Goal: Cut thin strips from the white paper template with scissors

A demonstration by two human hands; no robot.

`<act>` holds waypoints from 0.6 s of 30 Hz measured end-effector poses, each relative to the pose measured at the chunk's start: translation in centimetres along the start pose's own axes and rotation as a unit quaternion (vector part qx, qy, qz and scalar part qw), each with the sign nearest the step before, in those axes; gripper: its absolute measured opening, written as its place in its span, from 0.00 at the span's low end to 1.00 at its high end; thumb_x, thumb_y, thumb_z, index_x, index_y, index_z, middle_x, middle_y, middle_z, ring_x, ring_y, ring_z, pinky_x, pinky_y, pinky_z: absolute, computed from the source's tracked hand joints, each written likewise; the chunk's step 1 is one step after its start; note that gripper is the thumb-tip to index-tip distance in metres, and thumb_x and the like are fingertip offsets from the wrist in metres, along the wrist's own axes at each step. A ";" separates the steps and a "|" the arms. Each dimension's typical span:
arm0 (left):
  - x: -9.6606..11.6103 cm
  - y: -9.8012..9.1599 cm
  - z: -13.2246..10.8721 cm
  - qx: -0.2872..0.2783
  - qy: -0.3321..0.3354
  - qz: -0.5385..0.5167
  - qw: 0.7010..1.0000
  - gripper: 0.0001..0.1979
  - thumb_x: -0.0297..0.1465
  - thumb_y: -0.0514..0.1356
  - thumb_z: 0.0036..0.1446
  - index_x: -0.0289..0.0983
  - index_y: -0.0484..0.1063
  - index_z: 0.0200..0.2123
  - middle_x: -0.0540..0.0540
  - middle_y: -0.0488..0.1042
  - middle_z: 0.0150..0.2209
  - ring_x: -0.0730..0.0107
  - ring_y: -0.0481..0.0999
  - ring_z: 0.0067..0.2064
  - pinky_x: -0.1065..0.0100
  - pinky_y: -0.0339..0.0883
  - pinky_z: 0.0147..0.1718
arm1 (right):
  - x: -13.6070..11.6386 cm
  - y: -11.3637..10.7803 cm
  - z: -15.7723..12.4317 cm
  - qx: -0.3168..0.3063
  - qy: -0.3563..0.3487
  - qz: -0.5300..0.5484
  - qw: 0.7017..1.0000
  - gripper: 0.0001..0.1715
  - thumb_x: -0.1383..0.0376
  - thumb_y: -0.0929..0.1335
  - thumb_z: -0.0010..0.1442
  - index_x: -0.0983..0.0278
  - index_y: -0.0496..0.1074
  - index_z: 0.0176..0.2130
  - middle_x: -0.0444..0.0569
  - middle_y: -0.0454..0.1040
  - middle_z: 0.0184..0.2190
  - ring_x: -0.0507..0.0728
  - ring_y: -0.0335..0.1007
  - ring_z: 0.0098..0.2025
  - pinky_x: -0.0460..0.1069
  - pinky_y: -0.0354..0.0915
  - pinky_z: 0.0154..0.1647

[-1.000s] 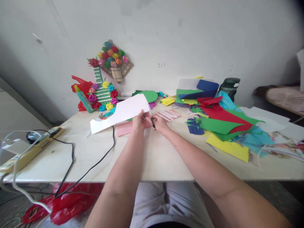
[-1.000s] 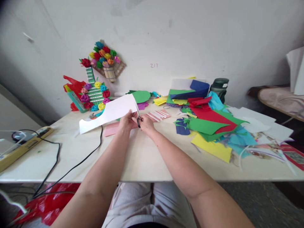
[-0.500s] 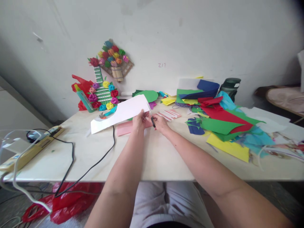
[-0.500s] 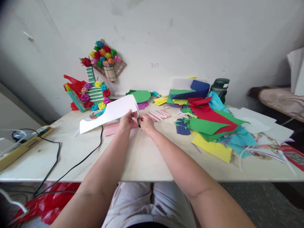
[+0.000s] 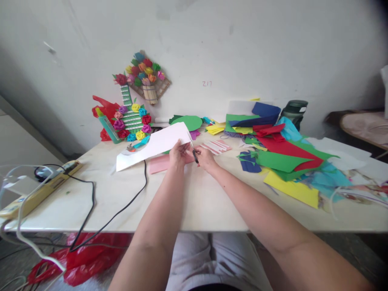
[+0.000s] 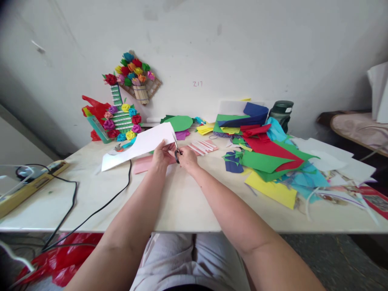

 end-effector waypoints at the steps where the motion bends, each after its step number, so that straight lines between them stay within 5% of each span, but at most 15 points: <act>1: 0.1 -0.2 0.1 0.007 0.003 -0.001 1.000 0.03 0.27 0.60 0.51 0.32 0.71 0.29 0.45 0.74 0.23 0.68 0.75 0.26 0.67 0.70 0.33 | 0.1 0.0 0.0 0.000 0.003 0.006 1.000 0.21 0.49 0.67 0.50 0.65 0.73 0.31 0.42 0.66 0.19 0.48 0.60 0.16 0.43 0.59 0.15; 6: 0.6 -0.8 0.6 0.018 0.028 -0.001 0.999 0.03 0.24 0.60 0.50 0.33 0.70 0.32 0.47 0.74 0.23 0.69 0.75 0.26 0.67 0.71 0.32 | 1.0 0.2 0.1 -0.005 0.022 0.029 0.999 0.22 0.49 0.68 0.48 0.64 0.73 0.33 0.44 0.70 0.24 0.49 0.63 0.18 0.44 0.62 0.15; 18: -0.1 -0.6 0.6 0.006 0.014 0.013 1.000 0.03 0.23 0.60 0.52 0.32 0.71 0.32 0.46 0.74 0.25 0.70 0.75 0.25 0.70 0.70 0.30 | 1.1 -0.4 0.1 -0.004 0.024 0.002 1.000 0.24 0.46 0.66 0.50 0.64 0.72 0.30 0.39 0.64 0.16 0.48 0.60 0.14 0.44 0.59 0.18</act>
Point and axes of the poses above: each hand's wrist, its own z-axis towards the middle knuckle, its own y-axis out of the palm, x = y × z, the point moved 9 cm from there along z, towards the middle knuckle
